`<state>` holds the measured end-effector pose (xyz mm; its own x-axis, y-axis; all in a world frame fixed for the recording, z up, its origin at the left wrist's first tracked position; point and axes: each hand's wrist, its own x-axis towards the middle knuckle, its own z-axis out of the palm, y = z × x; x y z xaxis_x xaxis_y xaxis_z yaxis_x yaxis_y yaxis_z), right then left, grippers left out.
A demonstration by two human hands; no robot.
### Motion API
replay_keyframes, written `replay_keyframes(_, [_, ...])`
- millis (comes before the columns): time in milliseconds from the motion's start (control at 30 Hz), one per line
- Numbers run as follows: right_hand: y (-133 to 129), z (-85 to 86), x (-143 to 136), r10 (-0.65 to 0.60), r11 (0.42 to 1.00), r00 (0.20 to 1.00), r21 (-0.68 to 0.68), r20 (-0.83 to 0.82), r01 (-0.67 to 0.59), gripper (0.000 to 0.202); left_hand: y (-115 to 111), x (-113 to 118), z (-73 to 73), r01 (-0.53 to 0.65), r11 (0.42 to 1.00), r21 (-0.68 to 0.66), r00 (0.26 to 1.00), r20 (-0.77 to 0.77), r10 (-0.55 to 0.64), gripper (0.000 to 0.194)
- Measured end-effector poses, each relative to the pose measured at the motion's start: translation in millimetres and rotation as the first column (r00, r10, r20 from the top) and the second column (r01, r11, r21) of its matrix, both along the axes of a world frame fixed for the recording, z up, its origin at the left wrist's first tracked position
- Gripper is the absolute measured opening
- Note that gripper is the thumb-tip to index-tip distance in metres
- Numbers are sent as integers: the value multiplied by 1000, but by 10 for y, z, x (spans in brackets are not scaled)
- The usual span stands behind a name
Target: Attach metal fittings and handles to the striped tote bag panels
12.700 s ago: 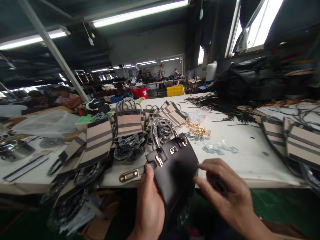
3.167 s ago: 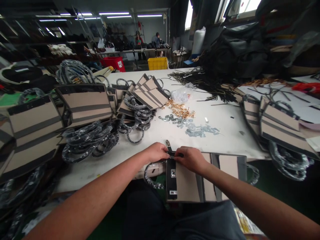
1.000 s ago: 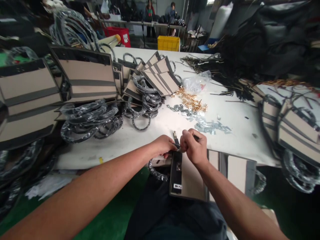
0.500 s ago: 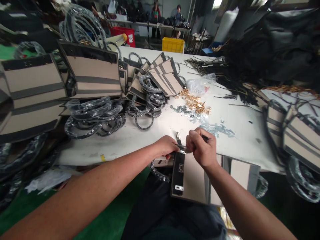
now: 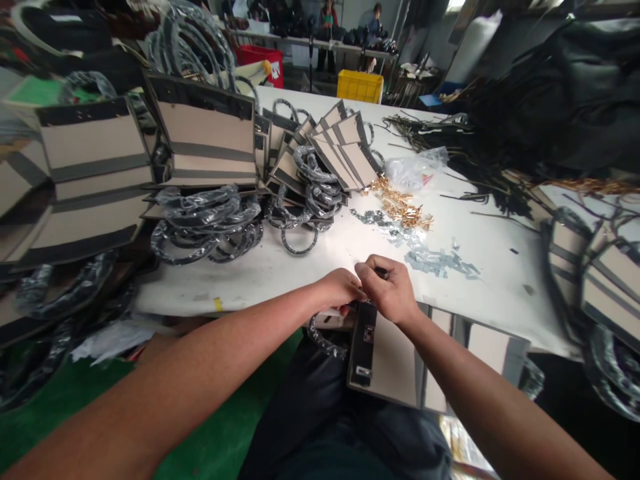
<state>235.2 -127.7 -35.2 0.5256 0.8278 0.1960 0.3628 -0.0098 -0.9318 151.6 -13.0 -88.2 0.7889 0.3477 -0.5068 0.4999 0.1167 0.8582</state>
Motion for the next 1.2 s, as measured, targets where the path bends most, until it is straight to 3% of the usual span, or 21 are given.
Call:
replay_keyframes(167, [-125,-95,68,-43,989,986,136,-162,66,48,-33,-86,129,132,985,113,991,-2,-133,17])
replay_keyframes(367, [-154,123,-31,12,923,960,373,-278,96,46,-56,-80,63,165,959,229,984,21,-175,10])
replay_keyframes(567, [-130,-29,-29,10,972,969,230,-248,49,46,-81,-103,96,166,943,288,981,46,-187,18])
replay_keyframes(700, [-113,-39,-3,15,948,973,312,-231,59,47,-80,-105,103,153,938,311,983,49,-176,16])
replay_keyframes(867, [-150,-44,4,-37,958,974,269,-221,98,48,-78,-95,96,163,947,276,983,41,-181,17])
replay_keyframes(1033, [-221,-109,98,-1,930,973,357,-230,85,46,-65,-82,68,138,960,245,989,26,-149,15])
replay_keyframes(1200, [-249,-154,98,-113,951,975,262,-191,162,45,-100,-93,162,122,958,260,990,30,-135,31])
